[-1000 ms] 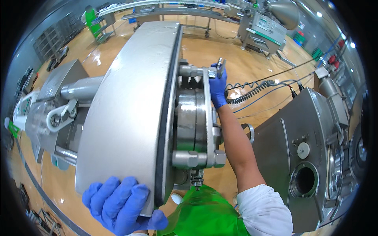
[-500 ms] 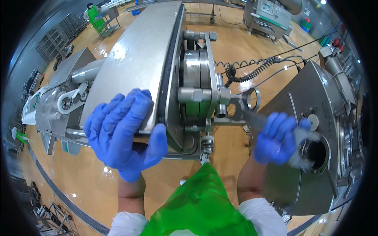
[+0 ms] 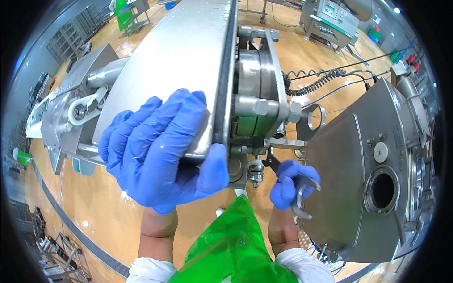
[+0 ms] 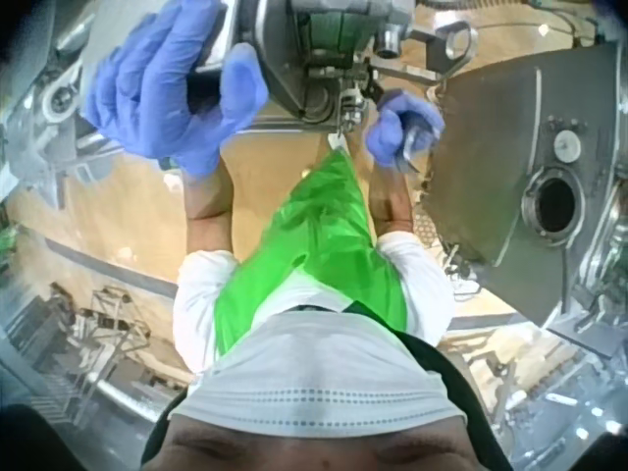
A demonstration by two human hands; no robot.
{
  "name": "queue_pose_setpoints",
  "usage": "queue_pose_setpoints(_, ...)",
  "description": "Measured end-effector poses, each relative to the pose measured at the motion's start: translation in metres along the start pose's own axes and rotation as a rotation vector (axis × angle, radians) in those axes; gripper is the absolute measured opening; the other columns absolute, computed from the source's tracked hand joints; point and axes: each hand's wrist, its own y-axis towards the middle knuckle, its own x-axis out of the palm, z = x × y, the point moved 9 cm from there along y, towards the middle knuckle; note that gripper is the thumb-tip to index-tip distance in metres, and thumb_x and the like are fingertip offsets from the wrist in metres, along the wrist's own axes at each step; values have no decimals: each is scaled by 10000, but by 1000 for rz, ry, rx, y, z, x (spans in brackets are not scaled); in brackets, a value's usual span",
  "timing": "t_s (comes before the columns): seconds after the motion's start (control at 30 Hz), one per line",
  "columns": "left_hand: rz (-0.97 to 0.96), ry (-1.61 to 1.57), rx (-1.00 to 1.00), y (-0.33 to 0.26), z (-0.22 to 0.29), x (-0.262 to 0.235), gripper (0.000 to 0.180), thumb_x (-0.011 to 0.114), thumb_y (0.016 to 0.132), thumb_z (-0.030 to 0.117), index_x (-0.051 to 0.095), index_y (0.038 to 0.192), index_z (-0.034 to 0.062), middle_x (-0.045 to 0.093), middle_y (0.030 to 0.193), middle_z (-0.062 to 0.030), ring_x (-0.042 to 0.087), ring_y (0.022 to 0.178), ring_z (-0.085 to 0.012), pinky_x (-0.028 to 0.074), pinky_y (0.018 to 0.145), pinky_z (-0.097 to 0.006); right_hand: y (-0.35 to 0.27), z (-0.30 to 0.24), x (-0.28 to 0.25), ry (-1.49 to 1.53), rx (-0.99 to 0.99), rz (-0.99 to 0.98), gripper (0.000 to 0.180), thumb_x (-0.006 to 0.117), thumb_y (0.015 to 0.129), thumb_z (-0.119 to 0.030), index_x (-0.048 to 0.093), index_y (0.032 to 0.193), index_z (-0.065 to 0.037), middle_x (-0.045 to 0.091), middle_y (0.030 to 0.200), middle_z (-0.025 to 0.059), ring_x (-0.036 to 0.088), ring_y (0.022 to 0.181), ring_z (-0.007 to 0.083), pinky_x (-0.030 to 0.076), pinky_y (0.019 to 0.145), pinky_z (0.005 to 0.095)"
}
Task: The person uses a wrench to tighten bolts on a stainless steel machine component, repeatedly adjusting and securing the assembly in a factory setting.
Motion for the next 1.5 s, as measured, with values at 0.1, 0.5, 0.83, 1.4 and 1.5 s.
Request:
queue_pose_setpoints(0.1,-27,48,-3,-1,-2,1,354,583,751,299,699,965,41,721,930,-88,658,879,-251,449,864,-363,21,-18,4,154,-11,-46,345,519,699,59,473,1033,-14,512,648,88,435,504,165,373,481,327)
queue_pose_setpoints(0.5,-198,134,-74,-2,-3,4,481,471,849,493,699,923,76,699,932,-87,629,900,-279,402,930,-424,43,52,24,72,440,-11,288,518,818,37,461,1085,-54,504,852,30,464,685,54,385,544,202)
queue_pose_setpoints(0.83,-223,118,-53,-14,-3,-3,500,488,818,574,668,929,121,676,997,-72,597,967,-278,377,962,-448,79,203,29,-78,871,45,184,513,834,-28,573,1008,-25,568,870,35,537,754,116,439,685,234)
queue_pose_setpoints(1.4,-4,17,-47,3,3,4,348,554,814,294,695,943,3,717,903,-124,660,875,-275,463,883,-398,29,-34,29,-56,-99,-219,278,564,798,-52,410,1028,-78,443,617,39,438,503,166,416,498,333)
queue_pose_setpoints(1.5,-35,49,-42,3,2,2,356,546,811,298,693,953,7,717,904,-122,660,883,-271,456,891,-392,6,-19,26,-30,-132,-167,257,543,778,-16,433,1006,-60,476,648,61,476,533,185,441,516,361)
